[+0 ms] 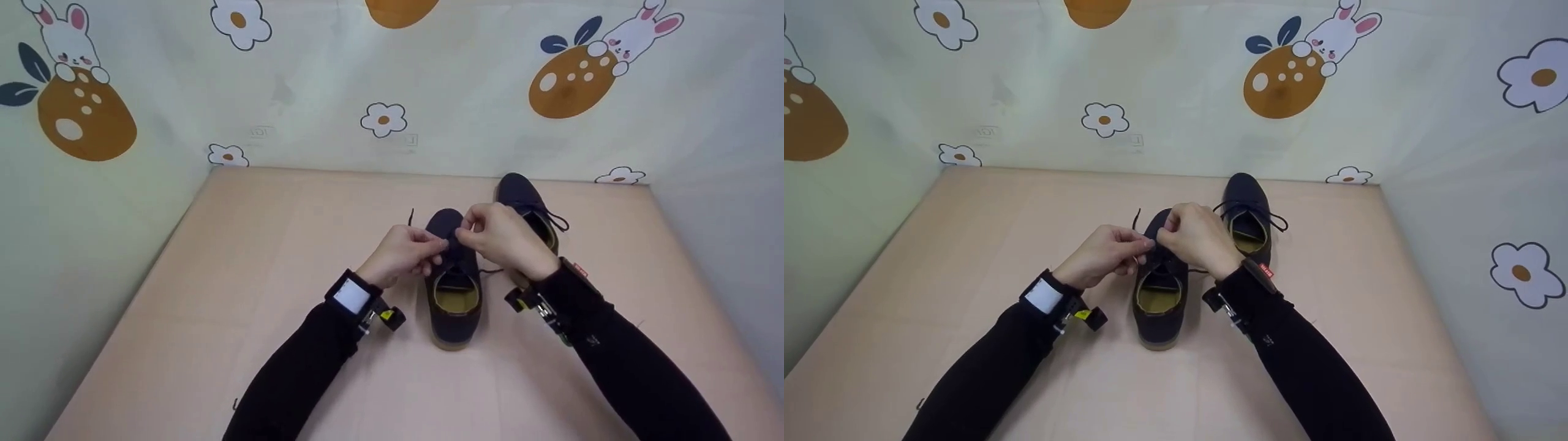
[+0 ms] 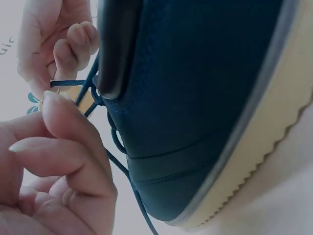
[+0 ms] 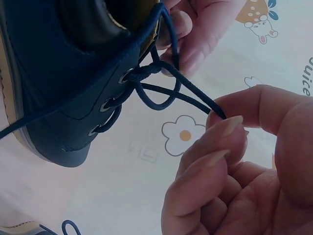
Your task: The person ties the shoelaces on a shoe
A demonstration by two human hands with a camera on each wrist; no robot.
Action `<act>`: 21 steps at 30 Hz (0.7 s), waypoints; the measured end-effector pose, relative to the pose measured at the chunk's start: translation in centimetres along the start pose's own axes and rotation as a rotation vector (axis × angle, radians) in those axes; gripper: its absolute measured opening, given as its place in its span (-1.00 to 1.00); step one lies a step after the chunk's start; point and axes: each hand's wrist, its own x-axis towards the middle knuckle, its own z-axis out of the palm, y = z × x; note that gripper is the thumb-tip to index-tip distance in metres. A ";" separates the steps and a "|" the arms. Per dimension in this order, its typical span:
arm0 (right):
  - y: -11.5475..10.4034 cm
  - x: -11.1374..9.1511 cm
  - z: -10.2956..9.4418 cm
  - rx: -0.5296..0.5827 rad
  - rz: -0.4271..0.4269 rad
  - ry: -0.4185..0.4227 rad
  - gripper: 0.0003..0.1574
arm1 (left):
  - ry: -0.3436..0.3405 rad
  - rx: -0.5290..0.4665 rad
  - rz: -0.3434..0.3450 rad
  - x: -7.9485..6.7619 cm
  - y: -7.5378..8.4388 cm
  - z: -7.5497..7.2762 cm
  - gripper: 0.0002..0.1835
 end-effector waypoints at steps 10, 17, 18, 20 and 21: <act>-0.2 0.0 0.1 -0.007 -0.006 0.011 -0.85 | -0.068 0.026 0.002 -0.8 0.2 -0.4 -0.86; -0.4 0.1 0.3 -0.011 -0.008 0.016 -0.86 | -0.015 -0.010 0.019 -0.5 0.0 -0.1 -0.79; -0.4 0.1 0.3 -0.011 -0.010 0.019 -0.86 | -0.018 -0.003 0.024 -0.5 0.0 0.0 -0.81; -0.4 0.0 0.3 -0.012 -0.009 0.024 -0.86 | -0.028 0.016 0.028 -0.7 0.0 0.1 -0.84; -0.4 0.0 0.3 -0.013 -0.007 0.026 -0.87 | -0.032 0.030 0.034 -0.7 0.0 0.2 -0.85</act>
